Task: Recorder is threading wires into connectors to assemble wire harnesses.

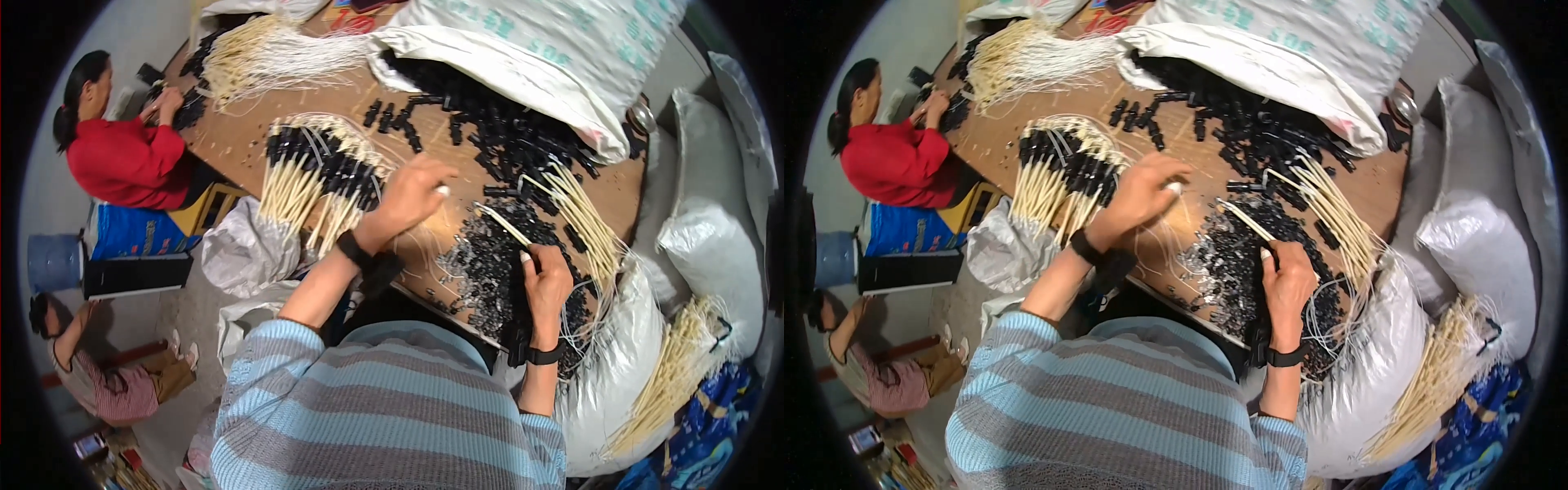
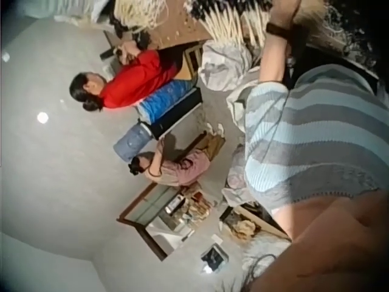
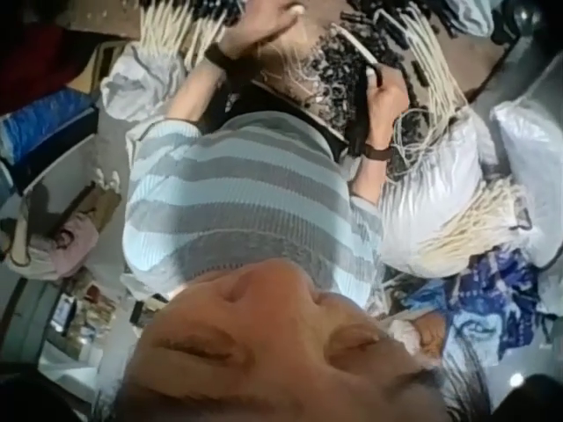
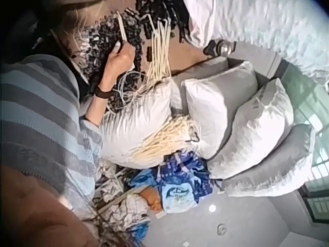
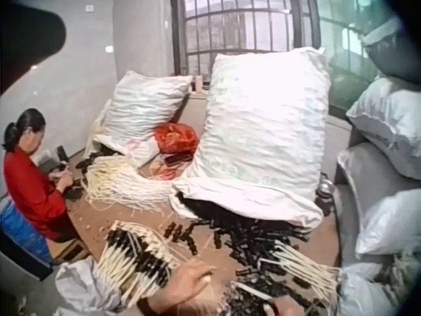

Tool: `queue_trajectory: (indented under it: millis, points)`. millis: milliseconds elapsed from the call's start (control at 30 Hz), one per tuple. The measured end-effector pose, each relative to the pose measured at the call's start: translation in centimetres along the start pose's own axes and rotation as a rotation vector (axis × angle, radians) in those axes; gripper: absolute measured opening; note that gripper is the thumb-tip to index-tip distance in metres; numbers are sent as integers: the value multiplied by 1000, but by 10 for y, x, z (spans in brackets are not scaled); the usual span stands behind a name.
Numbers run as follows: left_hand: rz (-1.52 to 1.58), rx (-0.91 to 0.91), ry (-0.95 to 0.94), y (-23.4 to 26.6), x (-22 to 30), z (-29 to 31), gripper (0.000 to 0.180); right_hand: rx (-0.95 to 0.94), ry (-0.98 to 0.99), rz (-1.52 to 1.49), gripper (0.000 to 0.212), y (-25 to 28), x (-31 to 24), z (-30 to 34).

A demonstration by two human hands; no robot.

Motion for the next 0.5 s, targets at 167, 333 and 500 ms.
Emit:
queue_trajectory:
  millis: [167,333,500]
  points:
    - [90,-96,-85,-108,44,-49,20,-24,-4,257,13,4,29,5]
    - [38,-220,30,-158,12,-39,30,6,-64,236,13,18,34,2]
    - [-117,-380,46,-137,3,-26,38,73,222,62,15,44,-3,-3]
Point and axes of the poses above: each hand's wrist, its own z-axis away from the middle knuckle, its own y-axis out of the back of the hand, x = y × z, the point moved 10 cm from there along -z, towards the middle knuckle, and after that the axes turned 15 degrees about -z, right-handed, at the moved point
